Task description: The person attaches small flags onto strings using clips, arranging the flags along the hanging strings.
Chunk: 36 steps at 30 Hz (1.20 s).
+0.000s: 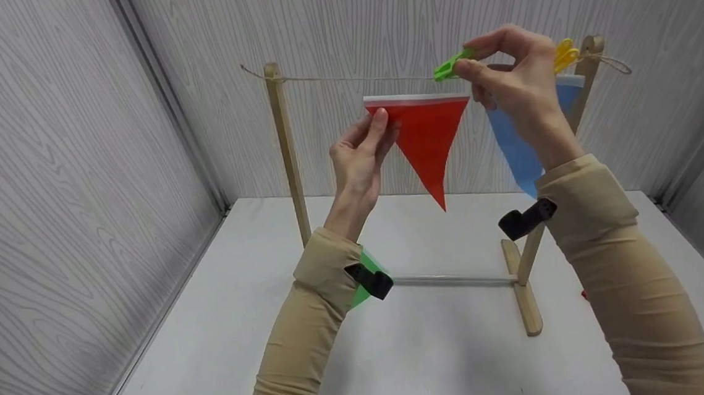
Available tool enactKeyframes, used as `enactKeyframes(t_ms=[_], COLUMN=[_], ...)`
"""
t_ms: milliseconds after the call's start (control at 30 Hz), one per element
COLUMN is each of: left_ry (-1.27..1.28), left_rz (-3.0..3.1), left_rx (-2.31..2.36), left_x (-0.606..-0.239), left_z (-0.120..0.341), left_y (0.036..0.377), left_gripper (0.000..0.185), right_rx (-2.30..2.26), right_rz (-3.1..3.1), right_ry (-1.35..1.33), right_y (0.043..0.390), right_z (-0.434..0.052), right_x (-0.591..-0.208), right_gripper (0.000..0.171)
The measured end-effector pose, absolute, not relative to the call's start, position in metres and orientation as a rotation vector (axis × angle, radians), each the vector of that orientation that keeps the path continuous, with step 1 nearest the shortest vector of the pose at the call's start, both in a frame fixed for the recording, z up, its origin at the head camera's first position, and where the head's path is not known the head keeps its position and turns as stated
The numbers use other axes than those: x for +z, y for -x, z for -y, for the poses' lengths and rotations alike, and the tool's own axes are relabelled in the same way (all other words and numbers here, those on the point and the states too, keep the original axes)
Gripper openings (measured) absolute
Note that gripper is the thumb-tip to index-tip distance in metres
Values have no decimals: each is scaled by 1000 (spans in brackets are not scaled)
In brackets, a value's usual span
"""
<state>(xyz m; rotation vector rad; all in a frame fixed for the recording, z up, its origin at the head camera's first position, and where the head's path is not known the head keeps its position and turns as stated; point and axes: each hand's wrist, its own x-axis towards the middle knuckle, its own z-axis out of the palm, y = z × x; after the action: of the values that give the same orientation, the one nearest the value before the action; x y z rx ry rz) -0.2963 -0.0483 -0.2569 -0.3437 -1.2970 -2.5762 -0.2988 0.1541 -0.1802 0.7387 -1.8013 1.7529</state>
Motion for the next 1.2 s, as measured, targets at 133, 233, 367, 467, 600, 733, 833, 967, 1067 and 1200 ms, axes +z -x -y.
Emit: enactKeyframes(t_ms=[133,233,367,467,600,733,833,967,1067,1200], left_ry=[354,346,324,307,295,300,310,315,327,340], left_rz=[1313,1318,1323,1330,1333,1333,1323,1304,1300,1295], left_rx=[-2551,-2547,-2541,-2531,-2523,-2527,-2539,-2560,-2569,-2572], left_x=[-253,-252,-250,-248,-245,-241,-238,-236,-235,-235], left_z=[46,44,44,43,41,40,39,39,39,38], left_y=[298,299,301,302,302,300,301,301,302,302], left_gripper=[31,31,32,32,34,35,35,34,33,33], right_rx=[1730,1693,1630,1584,1530,1499,1478,1465,1461,1429], right_rz=[1865,1905,1953,1982,2005,2005,1995,1993,1996,2009], right_ry=[-687,-664,-649,-634,-610,-580,-565,-551,-549,-540], right_y=[302,304,305,305,305,306,308,310,312,311], right_z=[-155,-155,-154,-154,-153,-151,-150,-147,-147,-146], right_x=[-177,-176,-175,-173,-172,-171,-170,-170,-170,-171], right_gripper=[16,16,14,13,12,14,18,18,16,17])
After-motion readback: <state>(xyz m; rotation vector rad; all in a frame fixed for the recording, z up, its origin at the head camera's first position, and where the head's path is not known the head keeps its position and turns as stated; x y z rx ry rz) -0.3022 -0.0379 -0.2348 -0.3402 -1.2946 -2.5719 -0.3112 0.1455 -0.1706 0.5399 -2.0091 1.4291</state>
